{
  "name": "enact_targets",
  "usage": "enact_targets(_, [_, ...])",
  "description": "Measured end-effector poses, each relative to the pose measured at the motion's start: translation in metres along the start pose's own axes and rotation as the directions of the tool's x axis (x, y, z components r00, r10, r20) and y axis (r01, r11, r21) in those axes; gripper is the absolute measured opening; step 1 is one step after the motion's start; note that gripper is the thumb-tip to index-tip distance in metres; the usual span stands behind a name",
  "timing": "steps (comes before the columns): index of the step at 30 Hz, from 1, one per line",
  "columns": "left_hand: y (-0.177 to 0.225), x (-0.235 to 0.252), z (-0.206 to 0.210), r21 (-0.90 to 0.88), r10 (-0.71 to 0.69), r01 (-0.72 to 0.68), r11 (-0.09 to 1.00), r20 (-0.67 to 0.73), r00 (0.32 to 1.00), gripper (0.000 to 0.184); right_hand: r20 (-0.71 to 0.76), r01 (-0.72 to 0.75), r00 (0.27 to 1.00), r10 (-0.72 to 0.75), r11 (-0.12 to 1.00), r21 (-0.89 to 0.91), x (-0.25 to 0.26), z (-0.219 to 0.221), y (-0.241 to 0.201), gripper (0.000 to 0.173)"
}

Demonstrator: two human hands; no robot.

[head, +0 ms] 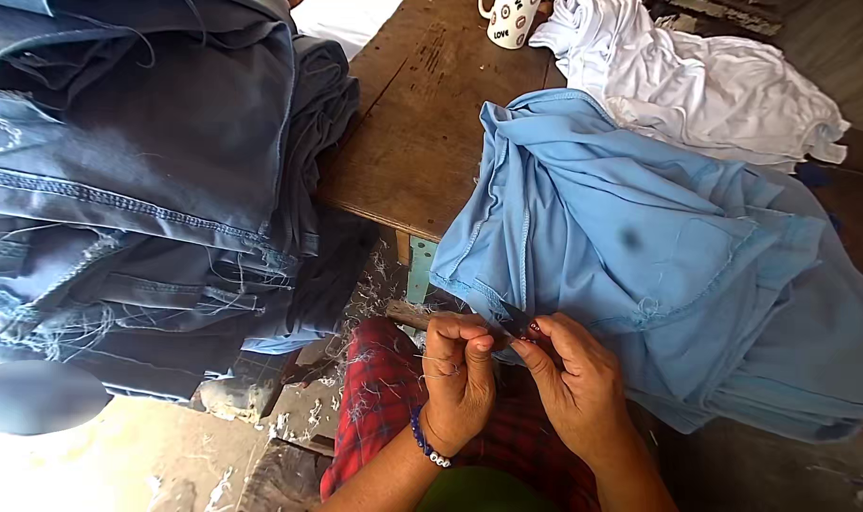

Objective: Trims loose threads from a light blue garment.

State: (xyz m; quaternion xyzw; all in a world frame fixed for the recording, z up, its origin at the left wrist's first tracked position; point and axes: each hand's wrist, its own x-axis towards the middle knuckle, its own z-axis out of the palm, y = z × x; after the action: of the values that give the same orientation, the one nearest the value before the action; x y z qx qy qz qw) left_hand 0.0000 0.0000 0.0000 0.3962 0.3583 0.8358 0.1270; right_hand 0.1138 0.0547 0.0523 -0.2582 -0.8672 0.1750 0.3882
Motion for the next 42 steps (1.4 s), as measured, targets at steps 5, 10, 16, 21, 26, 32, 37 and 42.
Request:
enact_targets(5, [0.002, 0.0, -0.003, -0.117, -0.027, 0.027, 0.993, -0.005, 1.0, 0.012, 0.022, -0.012, 1.0, 0.012, 0.999, -0.033, 0.002, 0.002, -0.004, 0.033])
enact_targets(10, [0.01, 0.009, 0.002, -0.22, -0.188, 0.162, 0.962, -0.099, 0.977, 0.055, 0.008, -0.148, 0.987, 0.159, 0.904, 0.401, -0.005, 0.013, 0.01, 0.028])
enact_targets(16, [0.014, 0.012, -0.003, -0.143, -0.262, 0.24, 0.96, -0.162, 0.951, 0.048, -0.118, -0.123, 0.98, 0.159, 0.957, 0.264, -0.008, 0.026, 0.02, 0.014])
enact_targets(21, [0.022, 0.021, -0.008, -0.124, -0.365, 0.344, 0.931, -0.259, 0.894, 0.018, -0.147, -0.127, 0.98, 0.134, 0.99, 0.057, -0.01, 0.032, 0.022, 0.007])
enact_targets(26, [0.035, 0.035, -0.009, -0.322, -0.549, 0.458, 0.829, -0.31, 0.776, 0.016, -0.096, -0.133, 0.986, 0.135, 0.991, 0.036, -0.013, 0.032, 0.022, 0.015])
enact_targets(32, [0.036, 0.032, -0.007, -0.347, -0.548, 0.455, 0.82, -0.244, 0.8, 0.014, 0.015, -0.143, 0.989, 0.145, 0.952, 0.27, -0.007, 0.012, 0.008, 0.029])
enact_targets(37, [0.026, 0.022, -0.004, -0.248, -0.43, 0.384, 0.889, -0.169, 0.887, 0.012, 0.045, -0.093, 0.995, 0.086, 0.973, 0.212, -0.001, 0.002, -0.004, 0.028])
enact_targets(42, [0.018, 0.012, -0.005, -0.18, -0.291, 0.272, 0.945, -0.087, 0.953, 0.01, 0.067, -0.106, 0.993, 0.101, 0.991, 0.084, -0.003, 0.008, -0.004, 0.03])
